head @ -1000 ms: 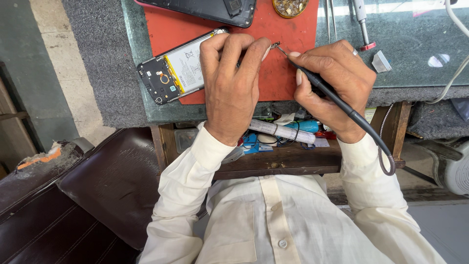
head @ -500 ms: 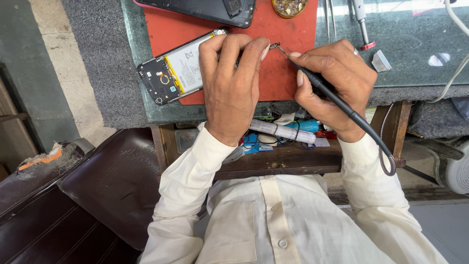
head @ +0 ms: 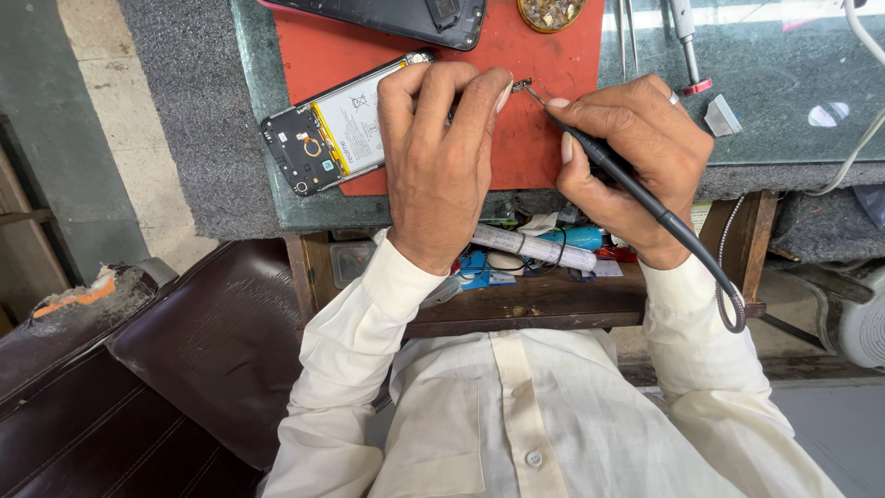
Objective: The person uses a soldering iron and tweezers to work on a small electronic component held in their left hand. They apply heat and solder to the component, then place it onto the motherboard of a disassembled smartphone lying on the workbench.
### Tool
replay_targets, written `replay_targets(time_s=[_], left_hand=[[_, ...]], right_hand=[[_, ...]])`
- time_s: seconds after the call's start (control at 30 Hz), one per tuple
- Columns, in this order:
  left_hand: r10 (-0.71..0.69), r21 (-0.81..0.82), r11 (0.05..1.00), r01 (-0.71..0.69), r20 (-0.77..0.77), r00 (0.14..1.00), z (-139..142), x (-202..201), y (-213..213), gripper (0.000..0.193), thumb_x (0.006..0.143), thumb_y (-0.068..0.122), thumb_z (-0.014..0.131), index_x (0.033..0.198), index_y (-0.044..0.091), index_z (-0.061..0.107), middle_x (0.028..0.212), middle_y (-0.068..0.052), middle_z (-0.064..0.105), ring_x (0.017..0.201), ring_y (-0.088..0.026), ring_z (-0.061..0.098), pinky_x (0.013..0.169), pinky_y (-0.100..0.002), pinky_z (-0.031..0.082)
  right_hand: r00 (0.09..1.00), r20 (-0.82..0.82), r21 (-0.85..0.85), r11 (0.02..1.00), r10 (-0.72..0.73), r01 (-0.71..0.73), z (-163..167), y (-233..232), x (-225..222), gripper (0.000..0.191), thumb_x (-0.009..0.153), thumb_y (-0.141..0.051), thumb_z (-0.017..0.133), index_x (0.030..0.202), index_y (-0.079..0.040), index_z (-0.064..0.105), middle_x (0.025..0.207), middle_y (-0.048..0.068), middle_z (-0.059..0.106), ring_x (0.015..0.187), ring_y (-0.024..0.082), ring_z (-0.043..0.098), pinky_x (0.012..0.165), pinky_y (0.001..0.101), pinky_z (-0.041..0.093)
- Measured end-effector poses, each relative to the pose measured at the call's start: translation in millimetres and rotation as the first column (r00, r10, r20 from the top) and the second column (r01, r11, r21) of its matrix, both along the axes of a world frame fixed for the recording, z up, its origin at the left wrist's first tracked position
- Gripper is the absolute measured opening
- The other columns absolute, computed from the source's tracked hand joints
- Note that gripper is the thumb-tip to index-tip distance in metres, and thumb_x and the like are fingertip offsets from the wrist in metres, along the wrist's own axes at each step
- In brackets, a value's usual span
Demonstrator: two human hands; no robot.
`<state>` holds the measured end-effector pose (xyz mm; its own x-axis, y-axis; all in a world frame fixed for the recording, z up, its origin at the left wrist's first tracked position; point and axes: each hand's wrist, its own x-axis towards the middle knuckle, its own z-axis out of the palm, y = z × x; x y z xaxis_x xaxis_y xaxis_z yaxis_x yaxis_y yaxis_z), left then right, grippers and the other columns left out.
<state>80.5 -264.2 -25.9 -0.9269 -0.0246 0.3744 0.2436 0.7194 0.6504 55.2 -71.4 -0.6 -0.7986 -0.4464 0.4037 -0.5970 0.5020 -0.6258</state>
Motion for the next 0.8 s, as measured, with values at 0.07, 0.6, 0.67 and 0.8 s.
replay_targets(time_s=[0.07,0.6,0.67,0.8], left_hand=[[-0.002,0.002,1.0,0.002,-0.001,1.0,0.2,-0.2,0.0,0.021,0.104,0.008,0.075,0.124,0.011,0.067,0.116,0.0,0.057,0.114,-0.023,0.047,0.101,-0.035,0.044],[-0.003,-0.008,1.0,0.003,-0.006,1.0,-1.7,0.9,0.7,0.021,0.104,0.007,0.075,0.124,0.011,0.068,0.117,0.0,0.057,0.114,-0.023,0.047,0.101,-0.035,0.044],[-0.004,-0.006,1.0,0.004,-0.006,1.0,-2.0,1.7,1.0,0.021,0.104,0.007,0.075,0.124,0.011,0.067,0.115,-0.001,0.057,0.114,-0.023,0.047,0.101,-0.035,0.044],[-0.004,-0.004,1.0,0.004,-0.006,1.0,-1.9,2.3,1.1,0.021,0.104,0.007,0.075,0.124,0.011,0.067,0.115,-0.001,0.057,0.114,-0.023,0.047,0.101,-0.035,0.044]], right_hand=[[1.0,-0.004,-0.001,1.0,0.001,-0.001,0.1,-0.2,-0.3,0.022,0.093,0.005,0.074,0.114,0.002,0.072,0.1,0.012,0.072,0.089,0.022,0.066,0.083,0.0321,0.051],[1.0,-0.011,0.001,1.0,0.004,-0.004,-1.8,1.3,0.8,0.022,0.092,0.005,0.074,0.114,0.002,0.072,0.101,0.012,0.071,0.089,0.022,0.066,0.082,0.0317,0.052],[1.0,-0.011,0.003,1.0,0.004,-0.003,-2.1,1.4,1.5,0.022,0.092,0.005,0.074,0.114,0.002,0.072,0.102,0.012,0.071,0.089,0.022,0.066,0.083,0.0319,0.052],[1.0,-0.015,0.001,1.0,0.005,-0.005,-2.5,1.5,1.3,0.022,0.092,0.005,0.074,0.113,0.002,0.072,0.101,0.012,0.071,0.089,0.023,0.066,0.082,0.0318,0.052]])
